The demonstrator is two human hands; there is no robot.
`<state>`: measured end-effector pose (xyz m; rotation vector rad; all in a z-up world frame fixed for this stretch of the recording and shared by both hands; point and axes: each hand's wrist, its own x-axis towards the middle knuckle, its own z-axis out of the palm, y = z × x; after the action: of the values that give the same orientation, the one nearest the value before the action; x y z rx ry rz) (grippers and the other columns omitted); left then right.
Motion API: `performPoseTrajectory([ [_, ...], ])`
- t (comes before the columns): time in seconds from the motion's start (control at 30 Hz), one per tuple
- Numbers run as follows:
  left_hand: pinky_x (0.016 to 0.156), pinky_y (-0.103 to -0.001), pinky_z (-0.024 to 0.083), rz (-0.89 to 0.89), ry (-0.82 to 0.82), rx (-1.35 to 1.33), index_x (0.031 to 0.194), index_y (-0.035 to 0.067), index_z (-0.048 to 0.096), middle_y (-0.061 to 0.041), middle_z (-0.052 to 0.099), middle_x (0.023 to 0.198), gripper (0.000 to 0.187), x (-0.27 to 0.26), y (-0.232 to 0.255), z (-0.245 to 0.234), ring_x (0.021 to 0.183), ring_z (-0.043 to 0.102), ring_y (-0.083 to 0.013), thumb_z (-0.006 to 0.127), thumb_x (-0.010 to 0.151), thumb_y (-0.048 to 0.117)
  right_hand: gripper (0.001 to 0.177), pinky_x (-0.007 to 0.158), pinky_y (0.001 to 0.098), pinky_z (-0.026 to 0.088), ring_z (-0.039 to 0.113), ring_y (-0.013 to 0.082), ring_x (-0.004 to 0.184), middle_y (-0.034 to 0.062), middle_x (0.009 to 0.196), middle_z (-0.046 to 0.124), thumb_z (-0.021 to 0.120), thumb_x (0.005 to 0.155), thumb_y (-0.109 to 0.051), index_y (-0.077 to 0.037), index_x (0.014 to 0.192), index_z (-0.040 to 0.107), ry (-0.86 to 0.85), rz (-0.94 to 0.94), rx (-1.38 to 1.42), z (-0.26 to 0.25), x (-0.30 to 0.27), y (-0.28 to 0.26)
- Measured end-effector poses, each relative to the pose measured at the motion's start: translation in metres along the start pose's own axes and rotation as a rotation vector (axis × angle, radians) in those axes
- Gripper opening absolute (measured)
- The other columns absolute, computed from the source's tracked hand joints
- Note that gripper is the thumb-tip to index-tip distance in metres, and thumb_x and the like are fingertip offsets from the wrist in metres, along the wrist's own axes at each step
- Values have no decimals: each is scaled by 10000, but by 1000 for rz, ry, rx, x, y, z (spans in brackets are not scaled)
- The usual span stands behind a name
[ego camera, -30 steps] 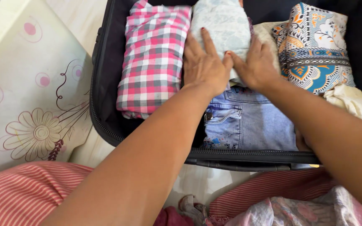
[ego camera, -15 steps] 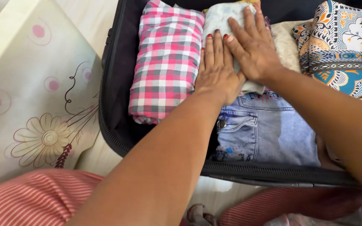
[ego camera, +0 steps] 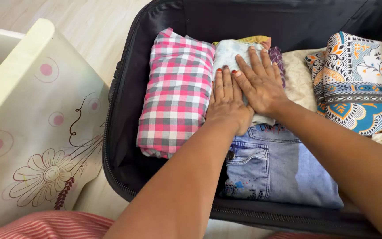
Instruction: The person folds various clothing items and places them into an open suitcase. They retrieve clothes from a nearby drawer, fold them, and arrange them neatly inside the suitcase.
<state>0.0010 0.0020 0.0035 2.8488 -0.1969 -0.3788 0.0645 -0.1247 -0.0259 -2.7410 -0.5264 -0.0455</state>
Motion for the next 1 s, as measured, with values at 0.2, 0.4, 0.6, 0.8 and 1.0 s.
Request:
performPoseTrajectory([
  [0.2, 1248, -438, -82, -16, -24, -4, 1595, 34, -128, -175, -246, 1673, 870, 6, 1, 3, 1537, -256, -349, 282, 1023, 546, 754, 1225, 552, 9, -75, 360, 1568, 103, 1722, 22, 273, 989, -605, -207, 1626, 212, -144, -39, 73, -9, -6, 16],
  [0.4, 1253, -450, -58, 2, 42, -81, 1616, 173, -129, -178, -240, 1678, 886, 7, -3, 7, 1542, -234, -342, 328, 1002, 620, 1107, 1202, 464, 159, 52, 437, 1523, 325, 1634, 14, 354, 940, -744, 130, 1550, 55, -335, 54, 79, -38, -60, 23],
  [0.6, 1254, -497, -55, 29, 39, -161, 1623, 358, -101, -220, -229, 1671, 976, 5, -7, 6, 1542, -242, -375, 352, 896, 825, 1282, 1166, 485, 406, 424, 459, 1440, 349, 1492, 406, 540, 744, -875, 158, 1477, 340, -606, 256, -38, -65, -90, 8],
  [0.8, 1253, -510, -42, 2, 29, -182, 1625, 380, -88, -213, -233, 1676, 984, 10, -4, 6, 1546, -237, -370, 355, 874, 837, 1097, 1139, 498, 376, 406, 395, 1422, 240, 1449, 436, 558, 707, -824, -5, 1429, 455, -611, 145, 18, -80, -110, -5],
  [1.0, 1257, -511, -38, -30, 3, -142, 1622, 388, -97, -202, -237, 1676, 979, 12, 0, 5, 1548, -234, -361, 352, 878, 837, 923, 1123, 460, 377, 438, 338, 1366, 161, 1372, 505, 629, 805, -687, -61, 1466, 478, -539, -42, 27, -87, -129, -11],
])
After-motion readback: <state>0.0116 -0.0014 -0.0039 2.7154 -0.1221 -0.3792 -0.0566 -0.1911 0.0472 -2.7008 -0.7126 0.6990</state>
